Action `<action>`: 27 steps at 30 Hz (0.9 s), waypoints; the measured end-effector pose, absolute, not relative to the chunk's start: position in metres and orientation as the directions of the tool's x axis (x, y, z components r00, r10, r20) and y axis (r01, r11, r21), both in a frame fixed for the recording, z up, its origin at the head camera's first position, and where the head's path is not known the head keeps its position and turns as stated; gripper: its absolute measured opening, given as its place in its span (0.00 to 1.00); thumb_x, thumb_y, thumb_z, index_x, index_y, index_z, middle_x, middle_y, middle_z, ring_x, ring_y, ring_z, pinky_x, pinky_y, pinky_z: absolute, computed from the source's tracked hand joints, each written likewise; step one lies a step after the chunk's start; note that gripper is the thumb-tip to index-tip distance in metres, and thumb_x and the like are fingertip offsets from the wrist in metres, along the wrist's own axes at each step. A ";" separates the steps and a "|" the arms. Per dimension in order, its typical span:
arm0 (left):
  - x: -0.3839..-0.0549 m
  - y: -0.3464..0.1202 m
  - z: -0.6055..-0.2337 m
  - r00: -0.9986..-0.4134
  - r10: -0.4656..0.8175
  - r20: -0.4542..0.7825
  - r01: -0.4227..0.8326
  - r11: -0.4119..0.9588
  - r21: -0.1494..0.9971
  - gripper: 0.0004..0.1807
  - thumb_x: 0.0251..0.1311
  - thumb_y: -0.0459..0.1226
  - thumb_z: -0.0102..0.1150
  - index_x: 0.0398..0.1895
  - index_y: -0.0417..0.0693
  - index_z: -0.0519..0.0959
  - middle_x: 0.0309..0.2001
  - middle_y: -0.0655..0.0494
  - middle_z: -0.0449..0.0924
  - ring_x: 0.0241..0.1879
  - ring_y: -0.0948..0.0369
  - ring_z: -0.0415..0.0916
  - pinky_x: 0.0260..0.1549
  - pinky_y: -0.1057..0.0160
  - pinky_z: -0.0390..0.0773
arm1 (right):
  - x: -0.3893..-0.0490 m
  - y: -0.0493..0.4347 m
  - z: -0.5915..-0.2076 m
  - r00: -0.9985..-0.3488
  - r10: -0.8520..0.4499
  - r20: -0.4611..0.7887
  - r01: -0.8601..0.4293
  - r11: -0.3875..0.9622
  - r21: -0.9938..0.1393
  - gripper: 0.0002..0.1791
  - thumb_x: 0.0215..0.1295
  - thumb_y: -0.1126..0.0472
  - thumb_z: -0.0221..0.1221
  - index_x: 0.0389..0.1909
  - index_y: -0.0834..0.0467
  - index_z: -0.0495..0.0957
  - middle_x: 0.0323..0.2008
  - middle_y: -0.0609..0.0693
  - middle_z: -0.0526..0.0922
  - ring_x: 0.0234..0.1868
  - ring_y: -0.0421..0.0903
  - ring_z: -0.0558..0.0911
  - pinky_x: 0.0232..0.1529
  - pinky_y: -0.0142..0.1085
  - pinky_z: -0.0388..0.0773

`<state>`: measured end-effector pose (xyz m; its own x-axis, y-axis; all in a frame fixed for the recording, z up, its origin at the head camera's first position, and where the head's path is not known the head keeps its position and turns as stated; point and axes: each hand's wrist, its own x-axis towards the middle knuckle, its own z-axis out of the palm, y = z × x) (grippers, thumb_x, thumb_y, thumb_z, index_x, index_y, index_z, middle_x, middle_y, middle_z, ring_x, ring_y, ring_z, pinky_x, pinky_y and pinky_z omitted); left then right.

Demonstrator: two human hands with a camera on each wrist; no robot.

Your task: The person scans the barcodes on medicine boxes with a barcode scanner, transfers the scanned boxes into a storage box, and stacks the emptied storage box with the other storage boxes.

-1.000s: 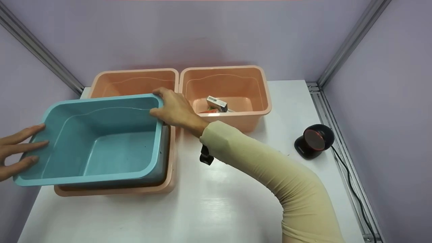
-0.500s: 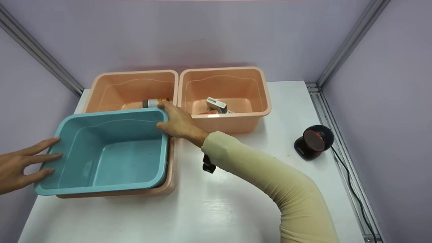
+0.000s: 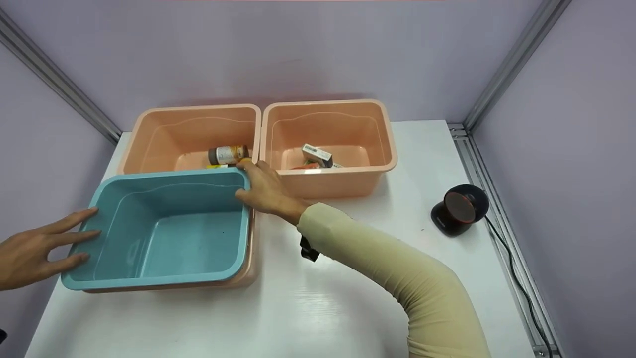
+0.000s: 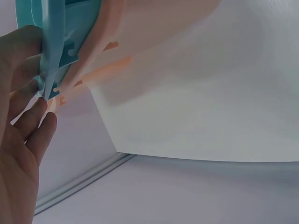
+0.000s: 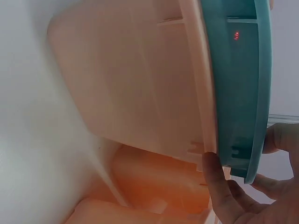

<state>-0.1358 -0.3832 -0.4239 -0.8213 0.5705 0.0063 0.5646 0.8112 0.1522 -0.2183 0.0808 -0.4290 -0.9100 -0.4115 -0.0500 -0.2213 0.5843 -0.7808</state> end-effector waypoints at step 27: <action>-0.139 -0.377 -0.428 -0.834 0.549 -0.051 0.528 0.822 0.214 0.30 0.65 0.42 0.77 0.68 0.40 0.84 0.85 0.42 0.61 0.72 0.29 0.73 0.56 0.32 0.86 | -0.217 0.089 -0.444 -0.920 -0.383 -0.086 -0.149 0.544 -0.826 0.37 0.73 0.64 0.61 0.82 0.57 0.66 0.68 0.62 0.73 0.58 0.56 0.81 0.41 0.41 0.94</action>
<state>-0.1391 -0.3770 -0.4280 -0.8342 0.5491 -0.0509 0.5279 0.8219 0.2139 -0.2173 0.0885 -0.4438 -0.9197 -0.3832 -0.0857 -0.1495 0.5435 -0.8260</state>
